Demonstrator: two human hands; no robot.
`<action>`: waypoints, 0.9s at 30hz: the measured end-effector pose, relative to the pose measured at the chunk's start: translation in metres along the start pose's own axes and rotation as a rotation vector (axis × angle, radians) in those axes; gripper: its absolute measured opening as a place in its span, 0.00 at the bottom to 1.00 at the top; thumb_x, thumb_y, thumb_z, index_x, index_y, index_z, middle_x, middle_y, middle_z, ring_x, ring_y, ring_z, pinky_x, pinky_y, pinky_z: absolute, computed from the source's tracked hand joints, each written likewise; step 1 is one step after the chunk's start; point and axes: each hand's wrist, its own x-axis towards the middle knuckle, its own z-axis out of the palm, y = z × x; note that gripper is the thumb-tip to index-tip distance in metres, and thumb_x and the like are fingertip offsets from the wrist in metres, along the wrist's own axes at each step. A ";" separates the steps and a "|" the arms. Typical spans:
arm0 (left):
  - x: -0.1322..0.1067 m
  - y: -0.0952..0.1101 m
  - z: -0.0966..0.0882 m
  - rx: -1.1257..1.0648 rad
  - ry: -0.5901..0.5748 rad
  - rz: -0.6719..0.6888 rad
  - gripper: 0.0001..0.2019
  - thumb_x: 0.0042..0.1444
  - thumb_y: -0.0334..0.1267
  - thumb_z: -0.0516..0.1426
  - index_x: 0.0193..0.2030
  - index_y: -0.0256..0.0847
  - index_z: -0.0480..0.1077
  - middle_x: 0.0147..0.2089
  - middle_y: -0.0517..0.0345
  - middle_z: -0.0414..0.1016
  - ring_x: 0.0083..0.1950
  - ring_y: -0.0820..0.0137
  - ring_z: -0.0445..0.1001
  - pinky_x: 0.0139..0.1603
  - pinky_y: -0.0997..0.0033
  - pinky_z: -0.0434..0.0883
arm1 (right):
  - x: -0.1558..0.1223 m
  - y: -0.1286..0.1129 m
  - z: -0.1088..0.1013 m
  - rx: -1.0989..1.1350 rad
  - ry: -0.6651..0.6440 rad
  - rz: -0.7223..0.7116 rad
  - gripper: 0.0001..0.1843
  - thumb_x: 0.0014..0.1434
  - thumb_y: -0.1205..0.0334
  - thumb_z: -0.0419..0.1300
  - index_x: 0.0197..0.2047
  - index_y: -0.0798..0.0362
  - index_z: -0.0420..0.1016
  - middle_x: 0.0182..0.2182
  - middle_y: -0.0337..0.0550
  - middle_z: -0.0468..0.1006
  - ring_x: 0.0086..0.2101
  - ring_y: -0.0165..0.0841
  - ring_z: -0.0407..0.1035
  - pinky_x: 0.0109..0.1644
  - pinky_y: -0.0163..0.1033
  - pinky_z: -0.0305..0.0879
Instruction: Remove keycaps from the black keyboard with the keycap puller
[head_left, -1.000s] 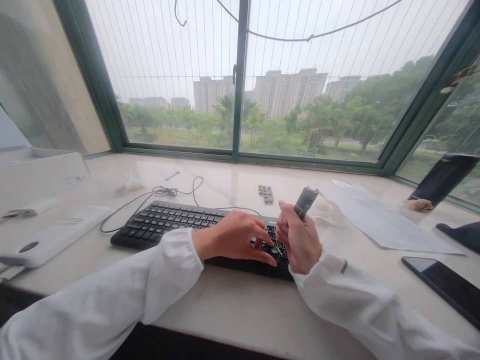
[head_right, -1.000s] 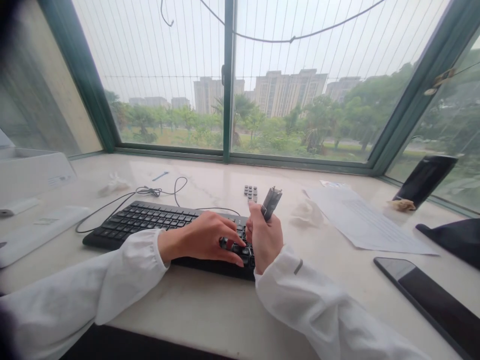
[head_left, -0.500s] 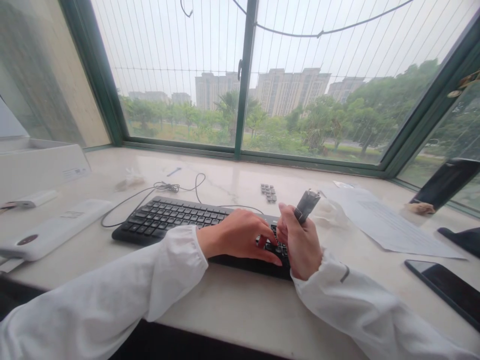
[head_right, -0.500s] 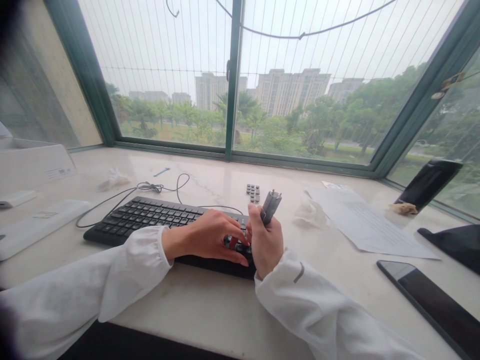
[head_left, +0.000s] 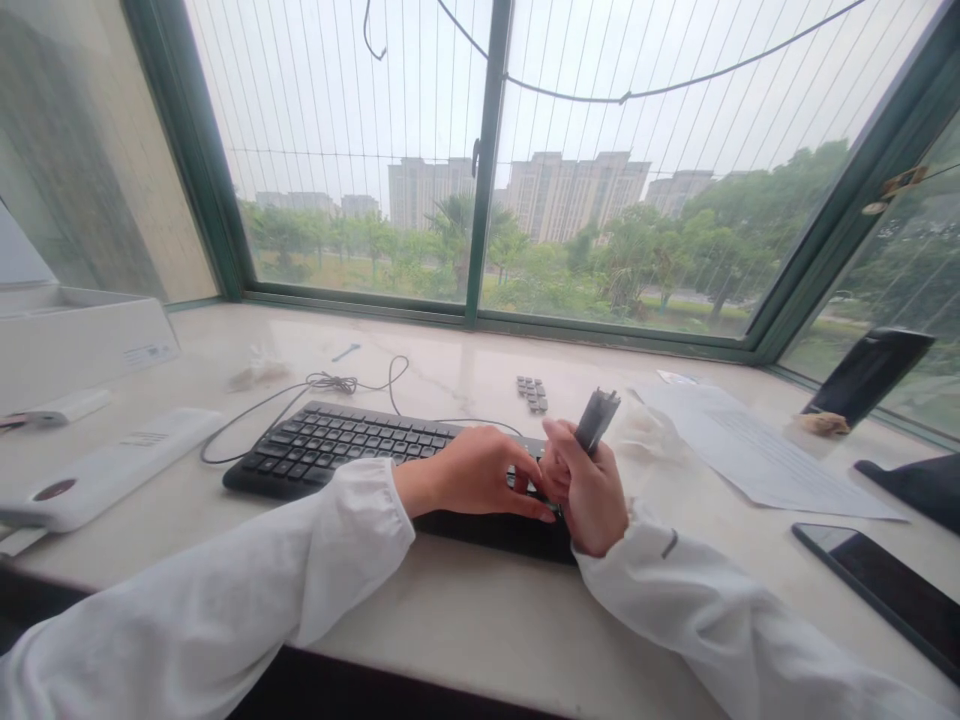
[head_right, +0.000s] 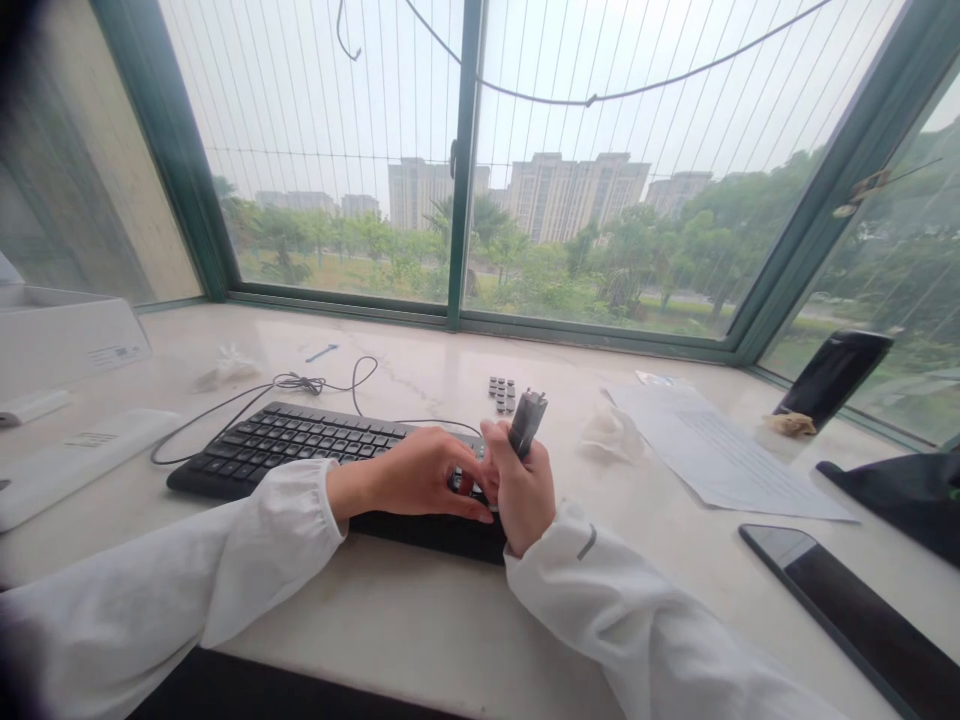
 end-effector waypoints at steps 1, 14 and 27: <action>0.000 0.000 0.000 -0.019 0.004 -0.001 0.10 0.50 0.47 0.64 0.36 0.47 0.80 0.29 0.64 0.78 0.29 0.75 0.73 0.33 0.79 0.63 | -0.003 0.001 -0.001 -0.057 -0.057 -0.041 0.25 0.57 0.50 0.60 0.17 0.51 0.54 0.12 0.29 0.53 0.14 0.22 0.48 0.16 0.32 0.45; 0.000 -0.006 0.009 0.113 0.045 -0.027 0.12 0.47 0.45 0.63 0.27 0.37 0.73 0.25 0.63 0.73 0.26 0.77 0.65 0.29 0.78 0.58 | -0.014 -0.004 -0.004 -0.556 -0.307 -0.340 0.23 0.63 0.52 0.52 0.20 0.53 0.57 0.17 0.34 0.57 0.21 0.26 0.53 0.25 0.34 0.51; 0.002 -0.001 0.009 0.103 0.098 0.033 0.10 0.48 0.42 0.62 0.23 0.39 0.74 0.21 0.64 0.71 0.22 0.79 0.63 0.26 0.78 0.56 | -0.017 -0.001 -0.005 -0.455 -0.163 -0.381 0.21 0.63 0.56 0.54 0.20 0.52 0.57 0.16 0.34 0.59 0.21 0.26 0.56 0.26 0.33 0.55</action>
